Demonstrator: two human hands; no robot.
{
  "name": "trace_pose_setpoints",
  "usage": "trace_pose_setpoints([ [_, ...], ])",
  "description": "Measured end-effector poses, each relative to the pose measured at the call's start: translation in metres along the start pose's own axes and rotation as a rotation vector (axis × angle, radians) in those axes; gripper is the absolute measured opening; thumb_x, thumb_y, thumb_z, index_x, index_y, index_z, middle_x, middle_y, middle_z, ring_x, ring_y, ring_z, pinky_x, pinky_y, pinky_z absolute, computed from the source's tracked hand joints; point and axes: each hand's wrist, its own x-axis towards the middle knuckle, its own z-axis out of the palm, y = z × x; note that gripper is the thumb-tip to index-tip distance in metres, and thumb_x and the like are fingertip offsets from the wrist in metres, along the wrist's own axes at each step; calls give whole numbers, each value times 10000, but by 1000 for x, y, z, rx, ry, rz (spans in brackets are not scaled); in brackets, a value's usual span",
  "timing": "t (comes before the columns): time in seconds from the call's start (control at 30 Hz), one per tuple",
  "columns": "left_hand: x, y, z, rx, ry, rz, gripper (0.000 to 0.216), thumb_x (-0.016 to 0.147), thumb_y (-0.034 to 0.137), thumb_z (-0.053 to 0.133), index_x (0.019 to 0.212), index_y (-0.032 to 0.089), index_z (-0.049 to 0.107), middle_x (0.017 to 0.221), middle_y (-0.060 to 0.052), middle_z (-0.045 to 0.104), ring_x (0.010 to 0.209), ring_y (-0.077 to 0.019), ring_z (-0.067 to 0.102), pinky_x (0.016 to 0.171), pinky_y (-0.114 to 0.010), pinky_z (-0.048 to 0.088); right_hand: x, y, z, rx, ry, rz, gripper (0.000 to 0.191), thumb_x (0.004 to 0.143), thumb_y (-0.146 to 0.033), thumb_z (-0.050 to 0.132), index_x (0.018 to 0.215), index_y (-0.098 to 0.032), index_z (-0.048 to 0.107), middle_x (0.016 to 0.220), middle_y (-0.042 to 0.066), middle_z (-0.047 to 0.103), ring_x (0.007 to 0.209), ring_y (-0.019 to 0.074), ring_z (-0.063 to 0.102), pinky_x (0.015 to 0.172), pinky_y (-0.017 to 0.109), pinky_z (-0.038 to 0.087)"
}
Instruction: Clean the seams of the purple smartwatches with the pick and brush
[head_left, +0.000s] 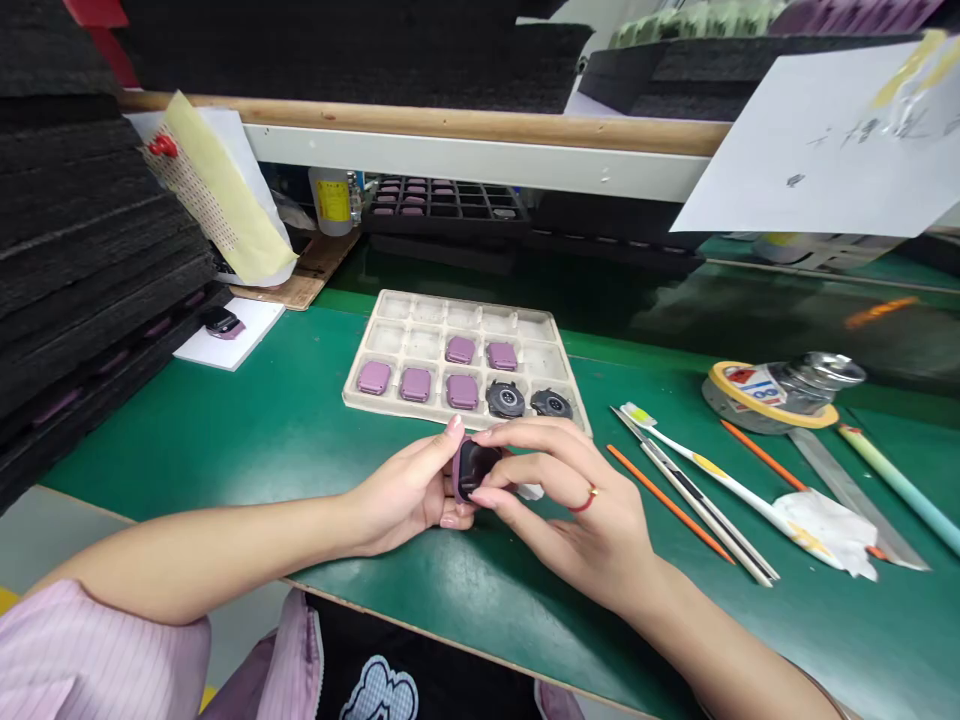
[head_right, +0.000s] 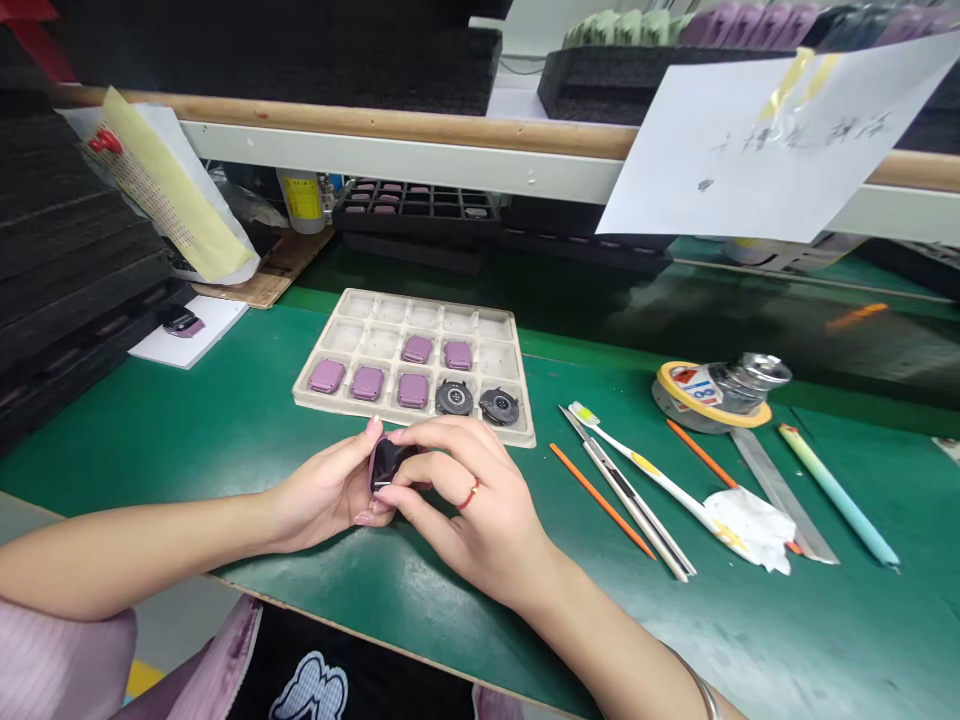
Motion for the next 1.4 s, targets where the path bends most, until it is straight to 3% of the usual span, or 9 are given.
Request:
trace_pose_setpoints([
  [0.3,0,6,4,91,-52,-9,489,903,590,640,1027,127,736,917,-107,690,525,-59,400,502,-224,262,3,9,-12,487,389,575,243,884,-376,738,728,-223,631,750,-5,719,466,91,607,525,250,569],
  [0.37,-1,7,4,90,-53,-9,470,915,578,629,1032,138,747,931,-110,698,539,-63,408,512,-226,261,3,11,-14,559,423,639,240,870,-394,753,745,-224,640,776,-3,750,488,110,665,557,262,613],
  [0.43,-1,8,3,88,-55,-13,460,917,574,629,1038,147,753,939,-109,702,548,-65,409,521,-228,259,3,11,-15,569,435,661,183,863,-378,764,800,-231,674,849,13,774,700,172,765,702,301,663],
  [0.53,-1,8,3,86,-61,-21,468,916,580,627,1048,149,752,951,-113,705,554,-67,400,522,-231,247,2,9,-17,543,421,633,134,849,-294,781,953,-247,710,1020,34,777,996,217,758,923,349,637],
  [0.6,-1,9,4,88,-61,-24,481,917,585,622,1061,144,746,961,-119,706,559,-70,396,520,-235,238,1,8,-18,532,416,608,180,847,-232,775,1013,-250,709,1067,37,770,1046,213,744,960,338,623],
  [0.87,-1,13,6,98,-65,-24,469,892,577,660,1054,141,729,917,-91,697,544,-64,414,525,-230,237,1,3,-18,459,399,601,20,895,-218,729,900,-237,730,900,9,785,827,170,775,806,296,669],
  [1.0,0,13,6,83,-64,-19,456,881,560,685,1042,135,725,897,-81,682,540,-64,412,512,-222,244,-3,3,-18,239,346,374,151,859,-121,738,928,-255,733,900,4,785,848,177,770,818,307,655],
  [1.2,0,7,4,46,-18,-5,454,848,564,719,870,111,688,664,-2,520,518,-65,370,483,-203,264,-7,0,-21,4,41,-84,394,827,-7,715,1146,-239,712,987,43,794,930,220,765,813,339,654],
  [1.4,1,7,1,48,-23,-22,506,810,600,738,922,108,699,739,-20,546,533,-61,421,475,-185,291,-7,-6,-21,49,-114,-123,310,895,-56,649,1161,-208,698,1089,47,777,1023,202,738,917,311,619],
])
